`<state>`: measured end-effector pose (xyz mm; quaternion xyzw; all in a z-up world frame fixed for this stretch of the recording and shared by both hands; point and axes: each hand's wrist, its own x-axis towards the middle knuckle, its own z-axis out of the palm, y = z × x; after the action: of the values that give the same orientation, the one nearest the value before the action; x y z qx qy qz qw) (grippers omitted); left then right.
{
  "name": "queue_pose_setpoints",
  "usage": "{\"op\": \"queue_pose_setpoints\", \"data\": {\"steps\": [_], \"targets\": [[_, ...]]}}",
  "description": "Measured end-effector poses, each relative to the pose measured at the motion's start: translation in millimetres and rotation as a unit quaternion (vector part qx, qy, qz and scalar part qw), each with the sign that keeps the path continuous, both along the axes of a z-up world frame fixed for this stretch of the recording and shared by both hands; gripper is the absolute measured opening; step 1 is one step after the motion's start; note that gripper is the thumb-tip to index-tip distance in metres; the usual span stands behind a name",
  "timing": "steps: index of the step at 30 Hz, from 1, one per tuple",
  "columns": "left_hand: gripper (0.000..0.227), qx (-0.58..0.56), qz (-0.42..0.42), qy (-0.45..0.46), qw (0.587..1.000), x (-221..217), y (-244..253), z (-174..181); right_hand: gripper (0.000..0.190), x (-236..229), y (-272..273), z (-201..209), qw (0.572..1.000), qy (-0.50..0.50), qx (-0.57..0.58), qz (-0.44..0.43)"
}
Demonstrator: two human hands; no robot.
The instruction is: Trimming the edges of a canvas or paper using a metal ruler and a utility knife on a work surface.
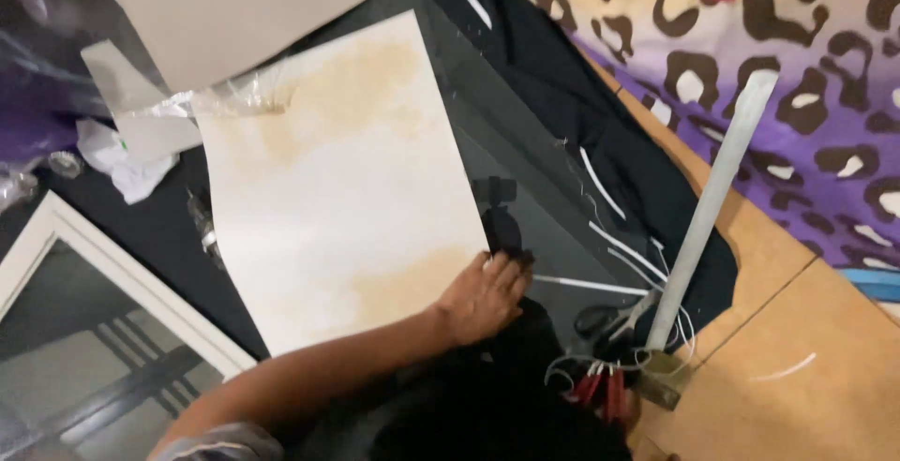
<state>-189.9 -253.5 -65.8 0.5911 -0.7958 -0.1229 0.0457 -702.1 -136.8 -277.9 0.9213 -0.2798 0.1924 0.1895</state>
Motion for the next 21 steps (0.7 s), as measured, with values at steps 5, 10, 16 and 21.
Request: {"op": "queue_pose_setpoints", "data": {"steps": [5, 10, 16, 21], "targets": [[0.015, -0.109, -0.016, 0.074, 0.991, -29.4, -12.8, -84.3, 0.06, 72.8, -39.5, -76.9, 1.0, 0.012, 0.001, -0.028], [0.017, -0.203, -0.008, 0.122, 0.972, -53.6, -37.0, -114.3, 0.051, 108.2, -91.4, -109.0, 0.999, 0.027, -0.012, -0.031], [0.009, -0.199, -0.075, 0.152, 0.965, -31.3, -29.2, -50.7, 0.043, 37.5, -107.1, -58.2, 0.997, 0.042, -0.044, -0.055], [0.014, -0.124, -0.072, 0.257, 0.956, 42.6, 39.7, 6.9, 0.033, 248.1, -153.2, 299.0, 0.725, -0.03, 0.431, -0.537]]}}
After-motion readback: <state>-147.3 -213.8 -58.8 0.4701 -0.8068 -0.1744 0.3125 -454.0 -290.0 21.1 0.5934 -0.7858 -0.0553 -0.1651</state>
